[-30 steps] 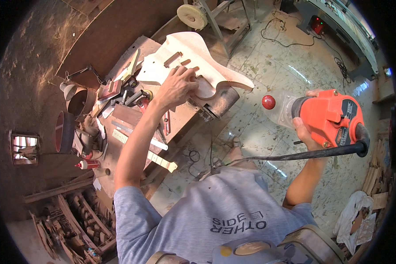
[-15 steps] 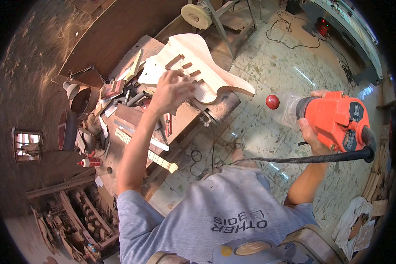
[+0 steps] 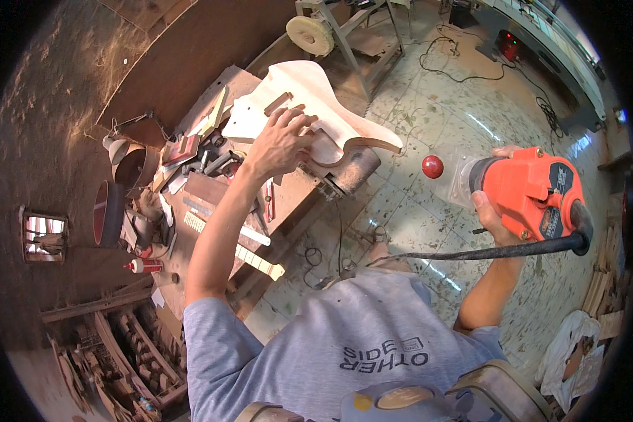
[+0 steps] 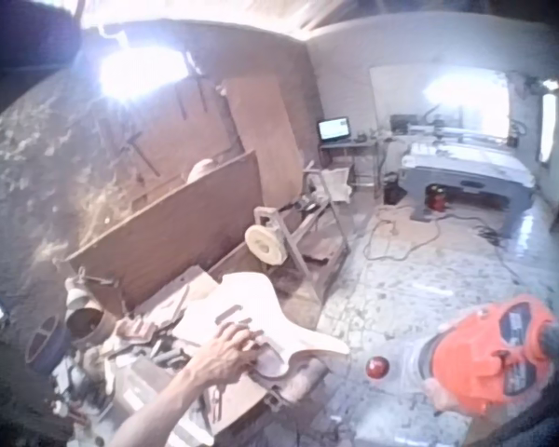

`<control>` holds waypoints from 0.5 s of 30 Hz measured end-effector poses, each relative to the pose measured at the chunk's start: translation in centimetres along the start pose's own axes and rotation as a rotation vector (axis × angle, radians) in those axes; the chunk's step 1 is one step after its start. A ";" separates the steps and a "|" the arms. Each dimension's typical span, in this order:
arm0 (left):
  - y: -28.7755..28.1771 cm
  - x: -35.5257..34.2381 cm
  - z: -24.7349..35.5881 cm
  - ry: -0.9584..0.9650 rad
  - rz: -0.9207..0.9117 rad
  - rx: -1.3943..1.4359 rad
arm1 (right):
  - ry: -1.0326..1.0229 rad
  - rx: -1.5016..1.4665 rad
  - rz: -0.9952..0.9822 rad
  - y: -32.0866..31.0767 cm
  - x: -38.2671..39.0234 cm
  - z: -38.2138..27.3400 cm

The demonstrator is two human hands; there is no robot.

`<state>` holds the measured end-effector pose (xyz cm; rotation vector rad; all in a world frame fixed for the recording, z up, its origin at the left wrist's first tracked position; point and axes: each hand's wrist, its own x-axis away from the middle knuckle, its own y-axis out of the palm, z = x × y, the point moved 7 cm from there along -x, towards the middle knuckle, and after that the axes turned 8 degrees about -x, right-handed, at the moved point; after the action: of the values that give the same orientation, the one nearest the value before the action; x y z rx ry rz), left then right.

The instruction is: The person uses a router on a wooden guitar body, measures the body with a ruler, and fits a guitar neck into the slot.

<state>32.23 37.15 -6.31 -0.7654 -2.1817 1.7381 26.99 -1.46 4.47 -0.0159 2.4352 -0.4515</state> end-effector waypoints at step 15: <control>0.0 1.1 -0.6 -0.225 0.269 0.541 | -0.014 -0.132 0.061 -1.5 2.2 -2.6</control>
<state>31.62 38.28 -6.31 -0.7687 -1.6389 2.5033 23.56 -2.32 5.50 -0.0010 2.4410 -0.2622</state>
